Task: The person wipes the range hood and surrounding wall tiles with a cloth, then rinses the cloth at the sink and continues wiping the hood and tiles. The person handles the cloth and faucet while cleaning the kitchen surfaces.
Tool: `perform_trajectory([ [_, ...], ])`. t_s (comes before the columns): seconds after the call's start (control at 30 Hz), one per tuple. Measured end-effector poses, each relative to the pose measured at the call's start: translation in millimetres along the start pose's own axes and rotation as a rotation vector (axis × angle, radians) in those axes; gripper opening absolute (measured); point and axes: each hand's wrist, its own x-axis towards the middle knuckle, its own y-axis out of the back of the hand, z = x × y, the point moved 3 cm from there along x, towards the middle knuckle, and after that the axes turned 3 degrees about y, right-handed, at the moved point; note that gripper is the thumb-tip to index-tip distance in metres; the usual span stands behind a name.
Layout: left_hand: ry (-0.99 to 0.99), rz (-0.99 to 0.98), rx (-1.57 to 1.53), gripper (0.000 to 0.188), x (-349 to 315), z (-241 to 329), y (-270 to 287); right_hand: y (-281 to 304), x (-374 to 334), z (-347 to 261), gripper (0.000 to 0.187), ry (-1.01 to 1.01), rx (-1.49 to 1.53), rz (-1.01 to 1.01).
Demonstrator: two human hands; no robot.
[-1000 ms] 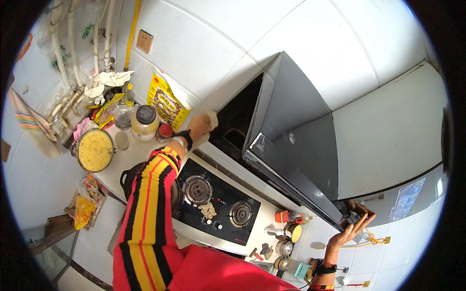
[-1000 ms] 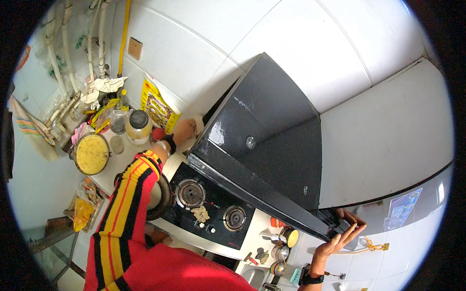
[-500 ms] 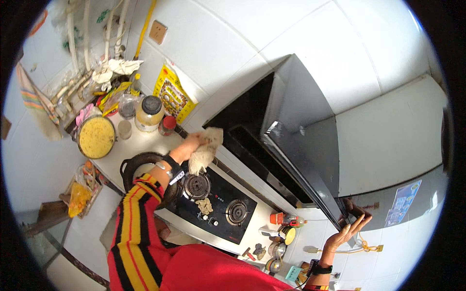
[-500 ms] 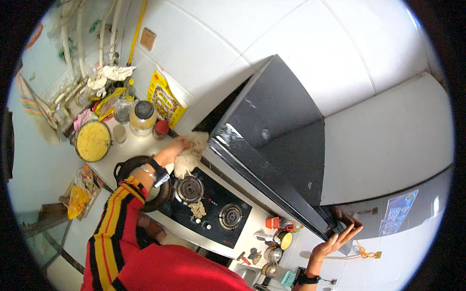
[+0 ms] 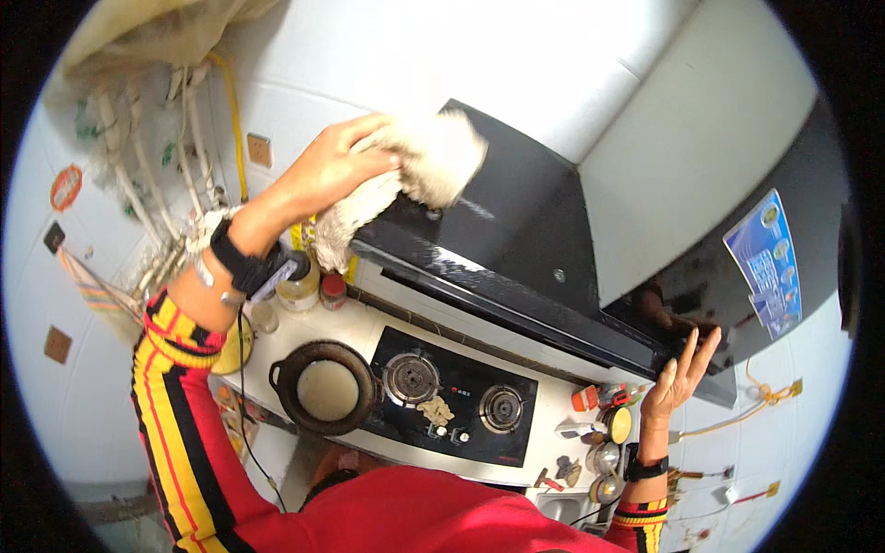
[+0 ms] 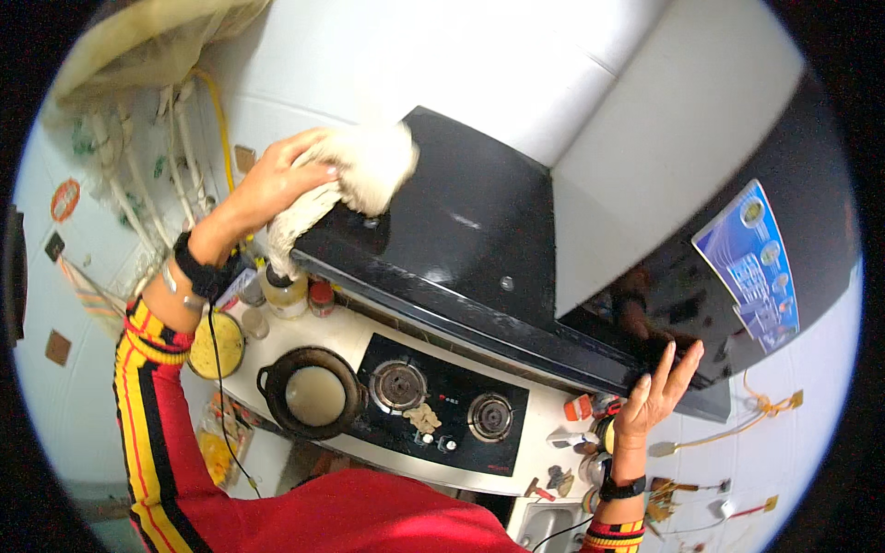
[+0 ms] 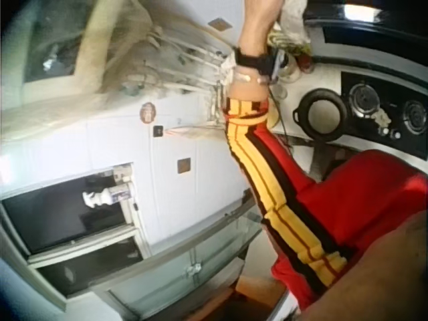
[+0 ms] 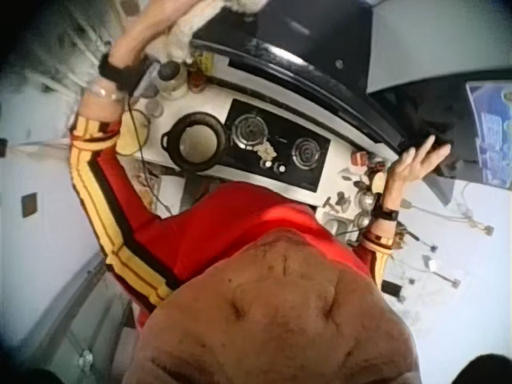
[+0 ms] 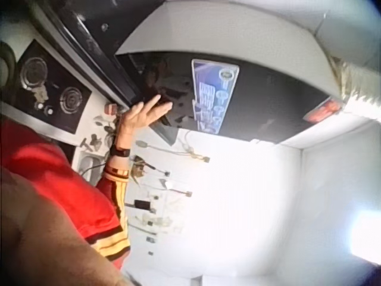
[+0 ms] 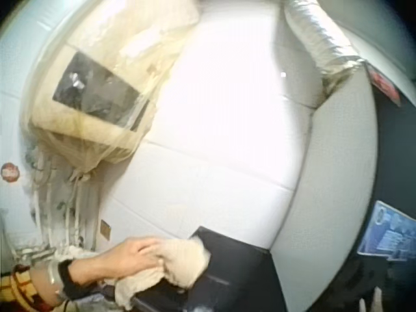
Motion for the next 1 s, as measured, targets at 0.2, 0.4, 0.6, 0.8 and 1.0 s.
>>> perform_trajectory([
  [0.2, -0.303, 0.196, 0.591, 0.043, -22, 38, -26, 2, 1, -2, 0.052, 0.023, -0.076, -0.016],
  [0.4, -0.41, 0.168, 0.868, 0.038, -41, 76, -50, 4, 3, -5, 0.051, 0.029, -0.079, -0.012],
  [0.6, -0.516, -0.003, 0.91, 0.041, -55, 108, -100, 6, 3, -5, 0.052, 0.04, -0.059, -0.006],
  [0.8, -0.695, -0.262, 0.627, 0.034, -54, 126, -182, 9, 3, -7, 0.053, 0.024, -0.005, -0.02],
  [1.0, -0.504, -0.338, 0.221, 0.036, -24, 140, -157, 12, 4, -8, 0.053, 0.035, 0.009, -0.025],
])
